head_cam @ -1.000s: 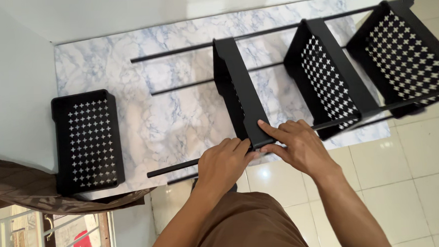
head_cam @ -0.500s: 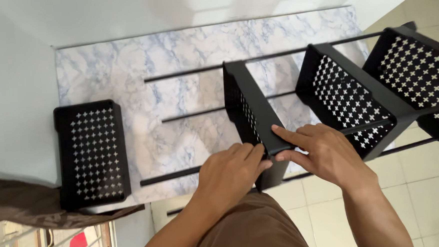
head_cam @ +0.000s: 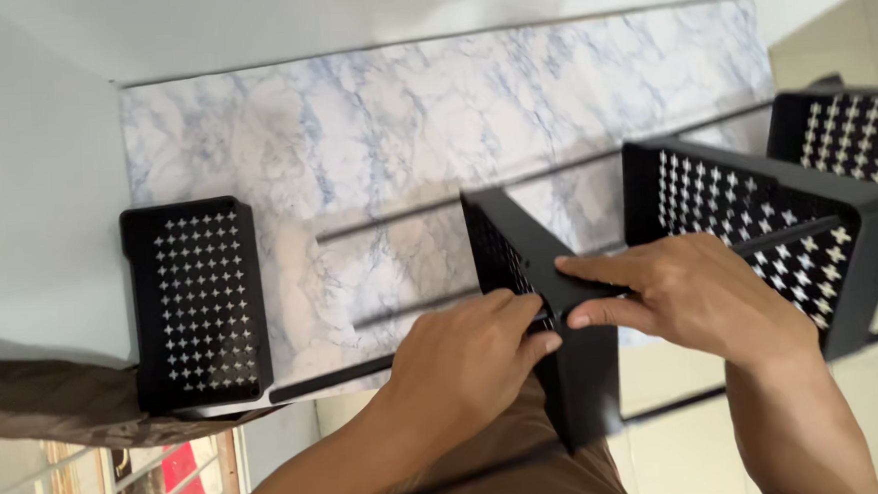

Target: The person disassembles a black plastic three-tier storage rack by hand, removing the trays from the frame and detaching the vertical supports. The components are placed on a marble-patterned floor mat.

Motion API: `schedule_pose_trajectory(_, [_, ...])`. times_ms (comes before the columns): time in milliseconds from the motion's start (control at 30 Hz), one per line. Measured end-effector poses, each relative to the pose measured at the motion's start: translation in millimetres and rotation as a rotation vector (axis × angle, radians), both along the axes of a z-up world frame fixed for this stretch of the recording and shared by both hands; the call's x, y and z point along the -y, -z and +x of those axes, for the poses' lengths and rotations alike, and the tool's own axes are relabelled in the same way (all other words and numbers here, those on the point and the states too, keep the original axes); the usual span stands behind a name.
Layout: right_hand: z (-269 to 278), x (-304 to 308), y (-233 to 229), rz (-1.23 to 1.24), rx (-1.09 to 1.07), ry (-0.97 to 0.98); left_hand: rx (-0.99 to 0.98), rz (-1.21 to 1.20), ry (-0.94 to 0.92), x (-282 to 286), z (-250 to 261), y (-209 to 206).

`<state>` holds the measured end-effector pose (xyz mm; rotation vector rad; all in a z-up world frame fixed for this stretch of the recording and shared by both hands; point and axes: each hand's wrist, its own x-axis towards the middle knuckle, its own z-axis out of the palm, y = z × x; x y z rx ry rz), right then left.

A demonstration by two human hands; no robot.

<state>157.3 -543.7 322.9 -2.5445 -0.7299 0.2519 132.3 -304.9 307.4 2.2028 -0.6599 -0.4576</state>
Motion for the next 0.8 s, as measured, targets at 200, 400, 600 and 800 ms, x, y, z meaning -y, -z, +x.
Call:
schedule_pose_trajectory(200, [32.7, 12.7, 4.9, -0.163, -0.223, -0.027, -0.181, 0.017, -0.057, 13.1, 16.9, -1.1])
schedule_pose_trajectory(400, [47.5, 32.2, 6.7, -0.232, -0.186, -0.064, -0.128, 0.009, -0.148, 37.9, 28.9, 5.5])
schedule_pose_trajectory(600, [36.7, 42.3, 12.4, -0.169, 0.040, -0.242, -0.279, 0.199, -0.228, 55.3, 40.9, -0.4])
schedule_pose_trajectory(800, [27.9, 45.9, 20.5, -0.109, 0.109, -0.290, -0.358, 0.133, -0.303, 64.9, 25.4, 3.2])
